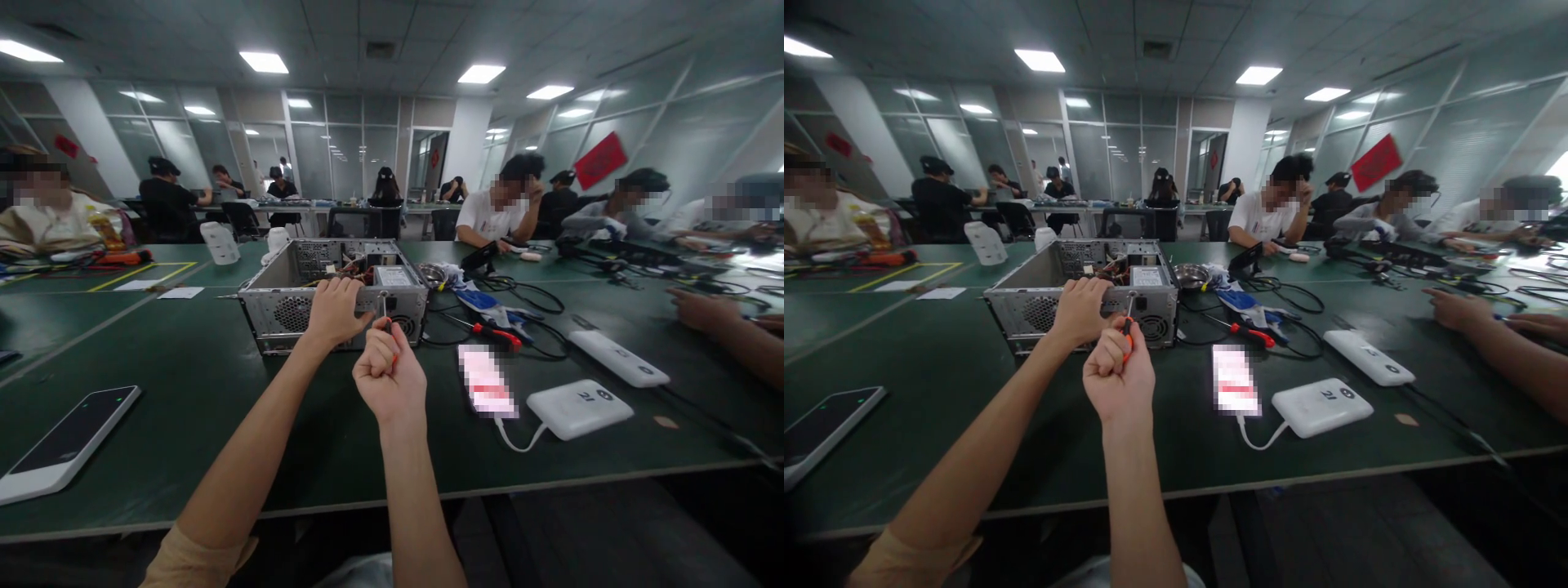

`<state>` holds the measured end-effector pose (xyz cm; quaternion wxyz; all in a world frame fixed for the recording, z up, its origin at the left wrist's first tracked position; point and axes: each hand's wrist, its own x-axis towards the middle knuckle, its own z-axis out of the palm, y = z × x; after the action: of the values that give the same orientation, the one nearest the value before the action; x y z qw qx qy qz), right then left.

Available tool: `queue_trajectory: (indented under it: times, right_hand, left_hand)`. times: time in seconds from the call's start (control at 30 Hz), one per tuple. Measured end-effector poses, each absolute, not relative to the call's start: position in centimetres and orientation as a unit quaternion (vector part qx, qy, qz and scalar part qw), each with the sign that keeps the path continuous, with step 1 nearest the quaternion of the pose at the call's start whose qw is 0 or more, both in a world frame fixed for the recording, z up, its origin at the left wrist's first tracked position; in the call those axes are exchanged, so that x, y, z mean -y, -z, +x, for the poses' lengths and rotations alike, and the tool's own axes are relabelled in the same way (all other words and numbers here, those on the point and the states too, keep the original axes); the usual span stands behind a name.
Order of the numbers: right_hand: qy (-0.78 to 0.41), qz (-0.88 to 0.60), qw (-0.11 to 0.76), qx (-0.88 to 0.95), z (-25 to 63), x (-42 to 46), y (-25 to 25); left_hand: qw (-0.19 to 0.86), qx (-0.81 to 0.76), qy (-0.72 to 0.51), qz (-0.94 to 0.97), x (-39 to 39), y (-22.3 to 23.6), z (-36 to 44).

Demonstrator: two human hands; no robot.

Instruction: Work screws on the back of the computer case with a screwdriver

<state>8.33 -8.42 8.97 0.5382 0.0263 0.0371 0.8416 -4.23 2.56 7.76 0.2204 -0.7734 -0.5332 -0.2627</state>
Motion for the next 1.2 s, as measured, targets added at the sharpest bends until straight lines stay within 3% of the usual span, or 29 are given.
queue_trajectory:
  times: [0.43,0.97,1.2]
  right_hand:
    - [-0.807,-0.169,0.564,0.030,7.8,7.5,-8.4]
    - [-0.834,-0.044,0.549,0.039,9.3,7.4,-8.7]
    - [-0.808,-0.069,0.579,0.082,9.1,7.1,-7.4]
  left_hand:
    - [0.226,0.536,0.262,-0.770,-2.3,-7.9,-4.0]
    - [0.211,0.537,0.267,-0.772,-2.2,-8.0,-4.1]
    - [0.214,0.538,0.265,-0.771,-2.2,-8.0,-4.0]
